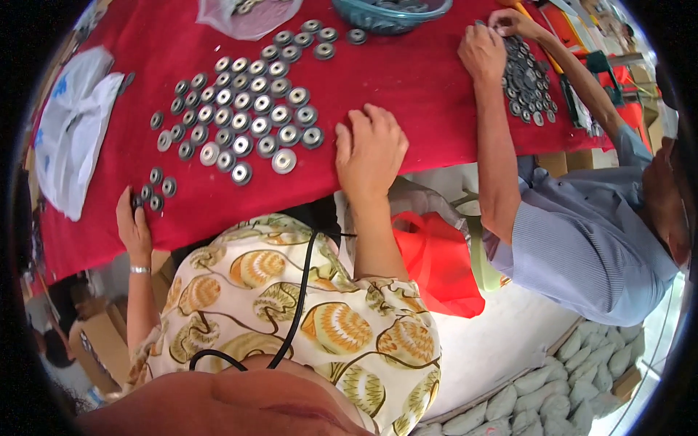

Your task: The person assembles small wheel parts by hand, inserting metal bearings into round plastic housings on a table, then pours additional housings from a bag to fit more bearings into them.

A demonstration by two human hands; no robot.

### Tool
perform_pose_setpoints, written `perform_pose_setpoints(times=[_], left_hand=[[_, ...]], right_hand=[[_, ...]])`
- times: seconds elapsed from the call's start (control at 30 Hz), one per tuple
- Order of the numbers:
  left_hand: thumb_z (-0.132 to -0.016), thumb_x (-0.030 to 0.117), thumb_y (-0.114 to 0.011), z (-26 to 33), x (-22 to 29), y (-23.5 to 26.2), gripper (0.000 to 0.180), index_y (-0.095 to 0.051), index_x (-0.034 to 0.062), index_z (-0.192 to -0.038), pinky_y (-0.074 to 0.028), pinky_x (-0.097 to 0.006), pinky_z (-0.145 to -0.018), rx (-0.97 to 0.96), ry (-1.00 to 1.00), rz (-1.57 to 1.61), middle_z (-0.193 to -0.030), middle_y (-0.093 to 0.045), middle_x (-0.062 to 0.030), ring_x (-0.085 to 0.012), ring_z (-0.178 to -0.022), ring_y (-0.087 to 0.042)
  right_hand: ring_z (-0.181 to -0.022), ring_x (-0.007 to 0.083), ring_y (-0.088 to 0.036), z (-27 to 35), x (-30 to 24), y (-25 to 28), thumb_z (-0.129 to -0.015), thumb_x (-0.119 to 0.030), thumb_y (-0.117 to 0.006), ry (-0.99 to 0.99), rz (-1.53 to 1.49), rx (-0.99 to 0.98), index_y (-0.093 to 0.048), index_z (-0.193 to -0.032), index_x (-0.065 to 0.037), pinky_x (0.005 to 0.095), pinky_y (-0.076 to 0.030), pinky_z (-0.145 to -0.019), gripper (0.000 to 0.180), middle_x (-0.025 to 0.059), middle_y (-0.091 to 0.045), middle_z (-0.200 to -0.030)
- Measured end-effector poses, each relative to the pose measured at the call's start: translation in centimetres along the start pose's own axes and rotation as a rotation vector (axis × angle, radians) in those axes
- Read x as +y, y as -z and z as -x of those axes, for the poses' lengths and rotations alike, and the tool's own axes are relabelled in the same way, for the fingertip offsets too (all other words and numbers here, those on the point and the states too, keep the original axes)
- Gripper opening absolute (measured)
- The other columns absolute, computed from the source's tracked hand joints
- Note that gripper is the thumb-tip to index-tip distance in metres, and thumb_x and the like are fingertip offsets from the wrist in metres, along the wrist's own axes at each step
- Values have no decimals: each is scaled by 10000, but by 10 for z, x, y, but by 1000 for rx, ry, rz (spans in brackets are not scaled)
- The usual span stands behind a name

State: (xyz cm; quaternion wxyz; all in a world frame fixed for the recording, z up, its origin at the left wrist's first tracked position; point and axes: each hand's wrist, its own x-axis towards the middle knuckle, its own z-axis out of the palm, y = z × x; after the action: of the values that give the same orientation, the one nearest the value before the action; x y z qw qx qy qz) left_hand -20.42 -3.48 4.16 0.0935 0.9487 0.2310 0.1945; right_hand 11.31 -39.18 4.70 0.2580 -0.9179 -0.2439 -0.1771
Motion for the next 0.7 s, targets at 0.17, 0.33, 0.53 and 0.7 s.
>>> perform_pose_setpoints(times=[0.17, 0.33, 0.53, 0.7], left_hand=[[-901, 178, -599, -20, -19, -56, 478, -540, 48, -1357, -408, -440, -1058, 72, 8, 40, -1317, -582, -198, -370, -1231, -536], [-910, 321, -632, -19, -19, -74, 529, -542, 35, -1346, -422, -447, -1019, 109, -62, 64, -1280, -588, -217, -383, -1197, -542], [-857, 474, -685, -43, 5, -70, 711, -488, 81, -1416, -373, -458, -1079, 67, -210, 104, -1428, -470, -220, -384, -1303, -465], [-856, 571, -647, -60, 37, -94, 826, -365, 157, -1512, -244, -541, -1157, -17, -399, -61, -1591, -271, -161, -360, -1445, -290]], right_hand=[[-1137, 316, -576, 5, 15, -24, -870, -279, -680, 75, 139, 81, -696, -1074, -120, 473, -440, -923, 259, 97, -643, -1188], [-1121, 311, -593, 12, 28, -46, -909, -323, -653, 126, 176, 104, -699, -1092, -136, 465, -452, -919, 266, 68, -656, -1214], [-1197, 383, -561, 6, 4, -29, -892, -289, -701, 189, -138, -36, -648, -1225, -56, 458, -441, -1004, 411, 206, -604, -1285], [-1337, 400, -425, 11, -29, -46, -858, -453, -708, 507, -30, -119, -581, -1323, -86, 550, -319, -1083, 606, 242, -466, -1427]])
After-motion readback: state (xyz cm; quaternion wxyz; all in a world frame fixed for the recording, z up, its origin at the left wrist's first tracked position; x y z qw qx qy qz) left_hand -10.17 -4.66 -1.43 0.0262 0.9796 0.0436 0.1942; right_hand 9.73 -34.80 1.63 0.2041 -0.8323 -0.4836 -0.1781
